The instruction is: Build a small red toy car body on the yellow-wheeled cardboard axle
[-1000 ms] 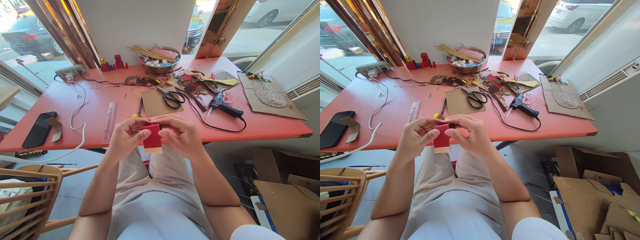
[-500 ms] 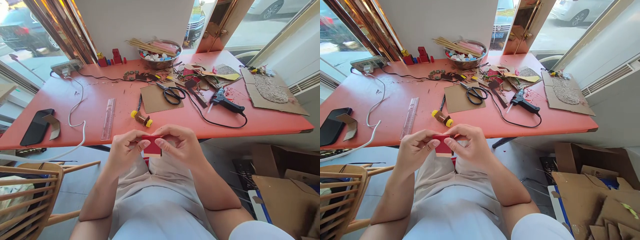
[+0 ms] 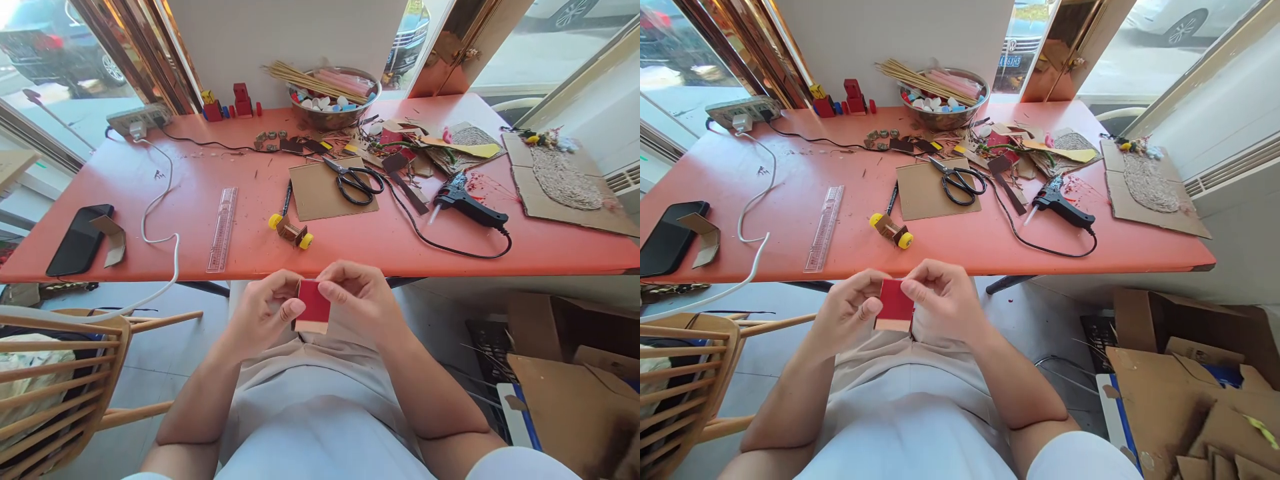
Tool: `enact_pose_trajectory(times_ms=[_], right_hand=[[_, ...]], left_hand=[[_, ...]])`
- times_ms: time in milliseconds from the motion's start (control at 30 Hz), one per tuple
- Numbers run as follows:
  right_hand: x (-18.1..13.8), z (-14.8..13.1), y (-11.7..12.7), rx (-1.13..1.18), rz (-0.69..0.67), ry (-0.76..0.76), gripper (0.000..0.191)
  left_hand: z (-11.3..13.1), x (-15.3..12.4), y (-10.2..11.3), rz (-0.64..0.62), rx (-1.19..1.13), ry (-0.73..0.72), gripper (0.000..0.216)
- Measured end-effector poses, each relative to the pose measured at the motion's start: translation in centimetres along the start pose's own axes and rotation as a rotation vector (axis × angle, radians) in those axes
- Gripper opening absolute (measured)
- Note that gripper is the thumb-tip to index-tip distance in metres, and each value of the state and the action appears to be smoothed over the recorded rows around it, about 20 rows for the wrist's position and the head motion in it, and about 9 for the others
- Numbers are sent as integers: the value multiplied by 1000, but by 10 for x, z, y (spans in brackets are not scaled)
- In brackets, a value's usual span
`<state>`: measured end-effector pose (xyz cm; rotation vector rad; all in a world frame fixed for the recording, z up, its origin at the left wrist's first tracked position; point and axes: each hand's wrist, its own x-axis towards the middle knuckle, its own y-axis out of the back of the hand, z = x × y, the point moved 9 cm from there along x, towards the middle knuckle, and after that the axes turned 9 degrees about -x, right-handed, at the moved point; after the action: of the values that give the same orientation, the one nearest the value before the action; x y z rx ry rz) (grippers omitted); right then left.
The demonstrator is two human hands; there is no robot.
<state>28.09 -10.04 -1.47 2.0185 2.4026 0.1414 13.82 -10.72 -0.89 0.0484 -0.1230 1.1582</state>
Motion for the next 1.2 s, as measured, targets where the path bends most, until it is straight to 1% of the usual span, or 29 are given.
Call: enact_pose_trajectory(times_ms=[67, 133, 200, 300, 367, 467, 500, 533, 600, 667, 767, 833, 933, 1000, 1133, 1200], right_hand=[[6, 8, 4, 95, 50, -54, 56], [11, 14, 6, 147, 79, -85, 62], [13, 15, 5, 159, 79, -93, 62], [11, 12, 3, 120, 74, -61, 60], [9, 7, 4, 71, 88, -18, 57], [4, 0, 6, -22, 117, 43, 46], [3, -2, 6, -58, 124, 61, 42], [2, -5, 7, -96, 131, 84, 37], [2, -13, 6, -191, 118, 150, 30], [3, -21, -1, -313, 34, 229, 25], [4, -30, -17, -469, -145, 347, 30], [1, -34, -24, -517, -200, 427, 34], [-4, -37, -28, -536, -191, 523, 35], [-6, -35, -30, -532, -180, 547, 36], [-9, -29, -35, -536, -221, 540, 37], [-11, -31, -37, -533, -194, 579, 39]], left_hand=[[-14, 0, -9, -86, -172, 102, 62], [-27, -1, -16, -139, -306, 200, 67], [-38, -3, -18, -140, -395, 253, 67], [-45, -5, -13, -78, -428, 230, 60], [-45, -4, -9, -28, -405, 191, 58], [-38, -3, -7, 16, -361, 154, 72], [-36, -2, -6, 30, -322, 148, 72], [-33, -1, -5, 47, -267, 141, 68], [-28, 0, -1, 89, -126, 133, 52], [-22, 1, 1, 107, 0, 115, 40], [-14, 0, -2, 62, 119, 58, 34], [-11, -1, -5, 6, 152, 36, 35], [-13, -3, -8, -57, 161, 45, 38], [-15, -5, -5, -55, 172, 44, 40], [-21, -13, 1, -37, 210, 63, 39], [-25, -16, 1, -42, 208, 82, 38]])
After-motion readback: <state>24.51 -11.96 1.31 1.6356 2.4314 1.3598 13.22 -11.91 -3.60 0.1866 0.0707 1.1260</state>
